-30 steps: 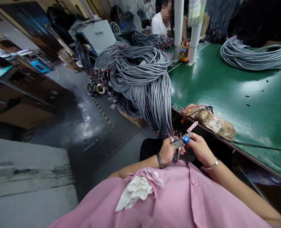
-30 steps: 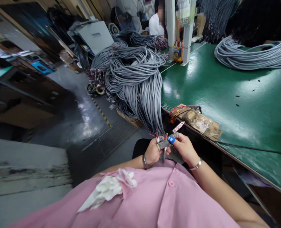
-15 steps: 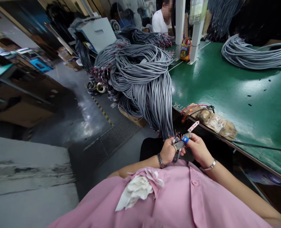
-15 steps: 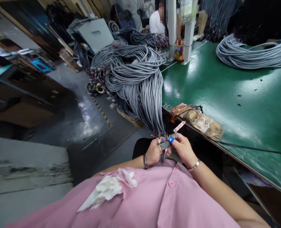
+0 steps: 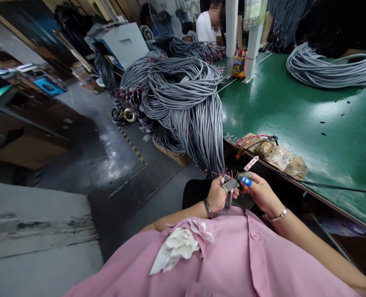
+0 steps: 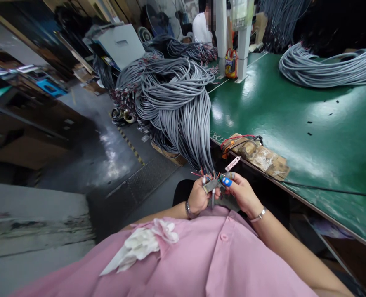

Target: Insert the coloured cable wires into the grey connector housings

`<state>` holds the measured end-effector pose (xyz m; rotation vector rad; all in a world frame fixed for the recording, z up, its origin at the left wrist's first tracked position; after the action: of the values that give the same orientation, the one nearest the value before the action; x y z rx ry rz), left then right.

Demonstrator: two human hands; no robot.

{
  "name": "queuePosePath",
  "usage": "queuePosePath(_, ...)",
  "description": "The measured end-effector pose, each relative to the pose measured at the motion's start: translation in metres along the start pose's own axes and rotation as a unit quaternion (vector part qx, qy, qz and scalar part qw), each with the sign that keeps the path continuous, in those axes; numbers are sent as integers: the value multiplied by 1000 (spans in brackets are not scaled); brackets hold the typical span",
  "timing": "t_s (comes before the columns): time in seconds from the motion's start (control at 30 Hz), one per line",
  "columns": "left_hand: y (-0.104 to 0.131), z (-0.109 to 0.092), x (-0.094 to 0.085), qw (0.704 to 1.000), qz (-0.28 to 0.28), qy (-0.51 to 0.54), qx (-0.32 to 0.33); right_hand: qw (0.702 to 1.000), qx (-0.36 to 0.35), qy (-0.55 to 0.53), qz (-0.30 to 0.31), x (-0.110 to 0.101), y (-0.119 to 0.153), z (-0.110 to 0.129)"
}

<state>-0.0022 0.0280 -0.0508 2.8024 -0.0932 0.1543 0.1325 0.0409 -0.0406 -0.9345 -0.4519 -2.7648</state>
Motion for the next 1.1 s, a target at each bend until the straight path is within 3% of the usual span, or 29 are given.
queuePosePath(0.3, 1, -4, 0, 1000, -10, -7, 25, 999, -32, 35, -18, 0, -1, -3)
queuePosePath(0.43, -2, -9, -4, 999, -15, -2, 37, 999, -26, -14, -26, -10, -2, -2)
queuePosePath(0.57, -7, -19, -4, 998, 40, 13, 43, 996, -3, -70, -47, -23, -11, 8)
queuePosePath(0.73, -16, -31, 7, 988, 149, 8, 36, 996, 51, -57, 35, -9, -23, 22)
queuePosePath(0.83, -23, -35, 13, 981, 187, 22, 38, 999, 3, -32, 34, -3, -26, 25)
queuePosePath(1.0, -32, -32, 17, 980, 194, 37, 13, 976, -178, 85, -96, -17, -23, 28)
queuePosePath(1.1, -34, -28, 20, 979, 203, 30, 3, 988, -135, 40, -68, -16, -28, 23)
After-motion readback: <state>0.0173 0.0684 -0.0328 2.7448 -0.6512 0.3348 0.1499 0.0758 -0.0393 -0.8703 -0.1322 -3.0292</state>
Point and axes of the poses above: each hand's wrist, its own y-axis away from the middle knuckle, its own x-axis out of the palm, z = x × y, the point moved 5 cm from there along -y, towards the middle knuckle, and after that the axes turned 15 degrees about -y, right-handed, at the moved point
